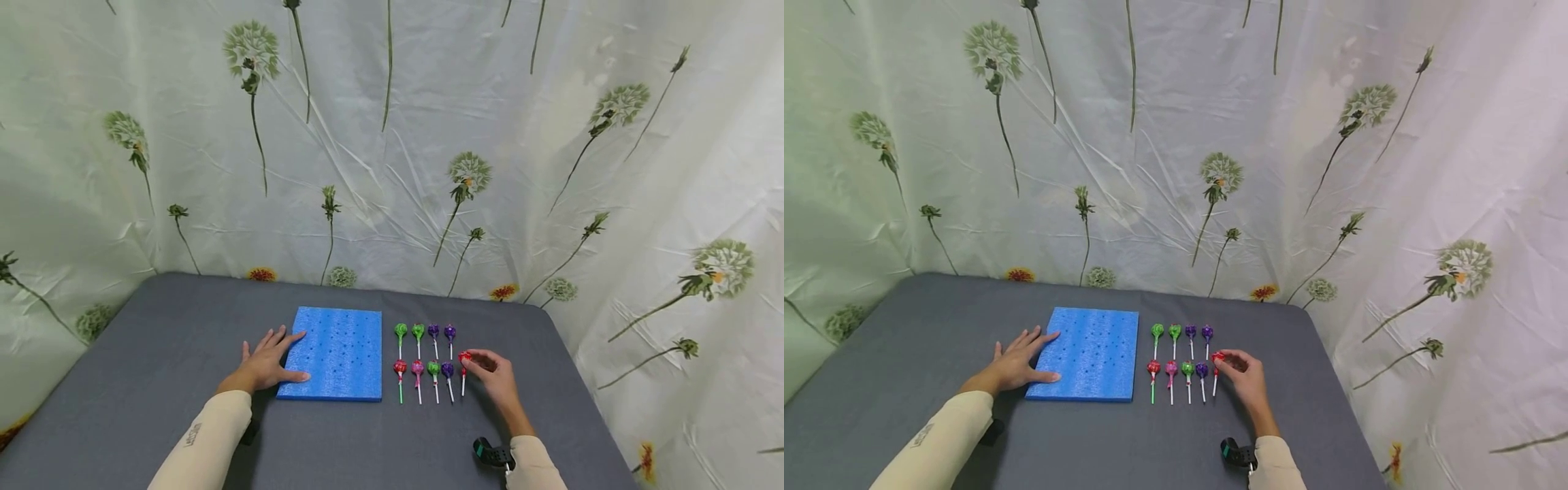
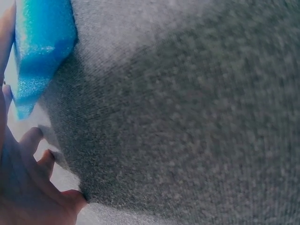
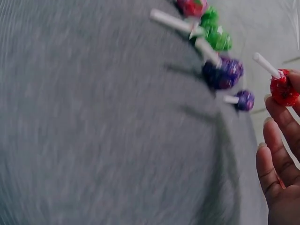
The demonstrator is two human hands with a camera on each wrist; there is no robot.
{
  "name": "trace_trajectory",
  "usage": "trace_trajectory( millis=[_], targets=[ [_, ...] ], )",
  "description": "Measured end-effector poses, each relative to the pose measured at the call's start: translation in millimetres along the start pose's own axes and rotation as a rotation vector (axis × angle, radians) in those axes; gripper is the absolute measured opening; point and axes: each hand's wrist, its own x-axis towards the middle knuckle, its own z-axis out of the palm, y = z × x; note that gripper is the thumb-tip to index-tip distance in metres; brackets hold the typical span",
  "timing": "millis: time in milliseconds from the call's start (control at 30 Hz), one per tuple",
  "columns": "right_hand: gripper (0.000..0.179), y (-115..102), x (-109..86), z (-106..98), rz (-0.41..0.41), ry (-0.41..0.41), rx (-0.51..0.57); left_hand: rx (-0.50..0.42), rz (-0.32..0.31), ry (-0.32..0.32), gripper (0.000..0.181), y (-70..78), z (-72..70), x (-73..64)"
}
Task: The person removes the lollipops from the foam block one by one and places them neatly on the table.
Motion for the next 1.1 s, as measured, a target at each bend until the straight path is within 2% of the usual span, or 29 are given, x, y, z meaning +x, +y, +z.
trace_trajectory(
  millis=[167, 400, 767, 1100],
  targets=[
    [0.024, 11.8, 2.6, -3.3, 0.025, -0.023, -0.017, 0.007, -0.019, -0.002, 0.102, 0.1, 0.2, 0.0],
    [0.025, 17.4, 3.2, -2.4, 0.070, -0.063, -0.069, 0.001, -0.008, 0.010, 0.102, -0.3, -0.2, -0.1],
    [0.024, 22.8, 3.1, -2.0, 0.068, -0.074, -0.129, 0.001, -0.008, 0.012, 0.102, -0.2, 2.5, 1.6],
    [0.026, 23.4, 3.8, -3.1, 0.088, -0.117, -0.131, 0.001, -0.003, 0.016, 0.103, -2.3, 3.4, 1.2]
  ],
)
